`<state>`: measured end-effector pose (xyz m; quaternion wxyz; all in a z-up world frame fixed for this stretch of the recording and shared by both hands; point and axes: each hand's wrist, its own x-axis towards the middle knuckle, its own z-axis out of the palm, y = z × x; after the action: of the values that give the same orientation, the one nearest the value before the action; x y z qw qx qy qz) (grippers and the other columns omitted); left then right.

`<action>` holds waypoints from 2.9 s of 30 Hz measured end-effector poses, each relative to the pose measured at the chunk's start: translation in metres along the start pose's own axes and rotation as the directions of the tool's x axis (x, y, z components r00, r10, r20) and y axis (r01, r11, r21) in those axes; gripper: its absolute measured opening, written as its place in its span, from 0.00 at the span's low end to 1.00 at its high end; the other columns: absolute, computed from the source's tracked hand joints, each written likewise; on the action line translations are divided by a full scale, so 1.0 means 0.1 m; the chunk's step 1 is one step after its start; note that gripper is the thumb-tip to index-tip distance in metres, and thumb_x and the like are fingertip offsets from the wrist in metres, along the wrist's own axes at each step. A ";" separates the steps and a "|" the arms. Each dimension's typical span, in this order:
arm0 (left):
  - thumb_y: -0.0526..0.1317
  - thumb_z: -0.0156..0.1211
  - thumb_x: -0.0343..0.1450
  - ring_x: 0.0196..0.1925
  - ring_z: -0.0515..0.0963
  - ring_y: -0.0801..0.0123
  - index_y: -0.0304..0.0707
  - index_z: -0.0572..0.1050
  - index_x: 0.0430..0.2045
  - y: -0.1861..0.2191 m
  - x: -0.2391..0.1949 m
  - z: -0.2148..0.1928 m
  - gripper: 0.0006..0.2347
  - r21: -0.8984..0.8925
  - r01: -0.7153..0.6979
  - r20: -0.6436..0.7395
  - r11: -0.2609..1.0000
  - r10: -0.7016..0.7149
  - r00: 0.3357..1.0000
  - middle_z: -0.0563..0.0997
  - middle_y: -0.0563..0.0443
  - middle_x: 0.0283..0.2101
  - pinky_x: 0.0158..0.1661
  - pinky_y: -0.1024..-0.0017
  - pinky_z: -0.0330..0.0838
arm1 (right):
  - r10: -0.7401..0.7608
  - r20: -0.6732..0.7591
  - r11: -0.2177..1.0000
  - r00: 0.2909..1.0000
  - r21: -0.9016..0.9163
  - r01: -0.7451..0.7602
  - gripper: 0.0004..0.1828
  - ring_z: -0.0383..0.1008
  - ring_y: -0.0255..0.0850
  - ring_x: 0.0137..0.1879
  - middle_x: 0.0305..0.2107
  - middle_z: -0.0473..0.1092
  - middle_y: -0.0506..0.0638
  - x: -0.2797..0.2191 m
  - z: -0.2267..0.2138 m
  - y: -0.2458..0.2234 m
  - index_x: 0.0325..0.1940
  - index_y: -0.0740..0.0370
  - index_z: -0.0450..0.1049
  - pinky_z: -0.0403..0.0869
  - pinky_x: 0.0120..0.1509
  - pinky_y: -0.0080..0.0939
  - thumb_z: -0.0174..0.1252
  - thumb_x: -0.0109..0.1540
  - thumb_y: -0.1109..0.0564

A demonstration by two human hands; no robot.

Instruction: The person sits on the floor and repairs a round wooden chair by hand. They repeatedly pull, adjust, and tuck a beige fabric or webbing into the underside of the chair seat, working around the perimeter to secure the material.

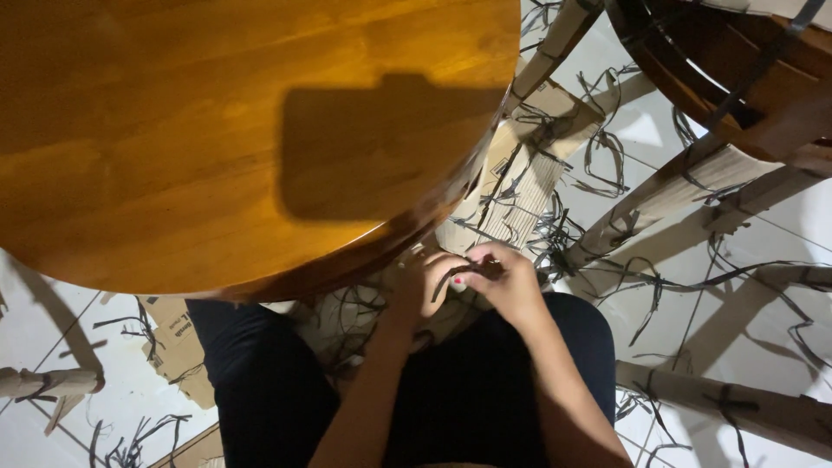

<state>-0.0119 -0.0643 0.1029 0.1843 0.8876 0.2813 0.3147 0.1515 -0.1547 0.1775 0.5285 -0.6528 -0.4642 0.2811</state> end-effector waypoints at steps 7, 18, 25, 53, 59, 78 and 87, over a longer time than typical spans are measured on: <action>0.45 0.59 0.71 0.41 0.82 0.68 0.62 0.80 0.35 0.14 0.06 -0.19 0.04 0.043 0.109 -0.041 0.993 -0.107 0.993 0.81 0.64 0.35 0.49 0.69 0.70 | -0.101 0.024 0.976 0.995 -0.192 0.104 0.06 0.80 0.45 0.36 0.25 0.77 0.47 -0.01 0.08 0.16 0.28 0.54 0.82 0.76 0.45 0.41 0.74 0.52 0.60; 0.49 0.68 0.68 0.28 0.85 0.56 0.46 0.77 0.37 0.30 0.15 -0.24 0.12 0.039 0.395 -0.166 0.918 -0.384 0.908 0.84 0.51 0.27 0.33 0.65 0.79 | -0.252 0.172 0.907 0.952 -0.302 0.295 0.20 0.78 0.57 0.39 0.30 0.75 0.56 -0.04 0.12 -0.02 0.42 0.59 0.83 0.77 0.45 0.50 0.59 0.50 0.74; 0.39 0.69 0.59 0.34 0.83 0.52 0.46 0.76 0.31 0.18 -0.02 -0.10 0.10 -0.203 0.221 -0.236 0.954 -0.267 0.934 0.81 0.49 0.31 0.37 0.62 0.77 | -0.183 0.268 0.826 0.946 -0.480 0.296 0.10 0.75 0.59 0.38 0.30 0.69 0.55 -0.06 0.16 0.13 0.37 0.58 0.78 0.75 0.42 0.52 0.58 0.54 0.66; 0.53 0.66 0.71 0.42 0.80 0.69 0.36 0.74 0.41 0.76 -0.05 0.02 0.18 -0.777 0.405 0.615 -0.481 -0.718 0.327 0.78 0.51 0.40 0.48 0.67 0.79 | -0.056 0.275 0.952 0.960 -0.275 0.135 0.03 0.75 0.61 0.38 0.28 0.70 0.59 -0.03 0.14 0.16 0.36 0.62 0.80 0.74 0.42 0.53 0.63 0.60 0.61; 0.46 0.68 0.72 0.31 0.73 0.76 0.39 0.75 0.29 0.36 -0.40 0.56 0.12 -0.816 0.334 0.576 -0.471 -0.704 0.415 0.70 0.57 0.25 0.43 0.73 0.75 | -0.061 0.251 0.949 0.966 -0.285 0.134 0.01 0.76 0.58 0.39 0.28 0.70 0.57 -0.07 0.15 0.05 0.35 0.59 0.81 0.75 0.43 0.50 0.64 0.59 0.61; 0.43 0.67 0.72 0.39 0.79 0.79 0.41 0.77 0.45 0.58 -0.32 0.44 0.11 -0.817 0.126 0.566 -0.563 -0.741 0.362 0.79 0.60 0.40 0.40 0.84 0.76 | -0.138 0.186 0.948 0.973 -0.258 0.184 0.03 0.78 0.56 0.36 0.25 0.73 0.55 -0.07 0.16 -0.02 0.31 0.57 0.81 0.76 0.41 0.47 0.65 0.57 0.64; 0.54 0.57 0.75 0.47 0.78 0.79 0.45 0.73 0.53 -0.04 -0.53 1.12 0.18 -0.865 0.141 0.498 -0.481 -0.795 0.346 0.79 0.57 0.54 0.51 0.80 0.76 | -0.087 -0.028 0.935 0.996 -0.348 0.072 0.05 0.80 0.51 0.36 0.25 0.77 0.52 -0.09 0.04 0.20 0.28 0.57 0.80 0.76 0.43 0.46 0.71 0.55 0.59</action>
<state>0.0270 -0.1105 -0.0055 0.7881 0.0520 0.4164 0.4503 0.1503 -0.1617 0.1560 0.4263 -0.7222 -0.5210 0.1593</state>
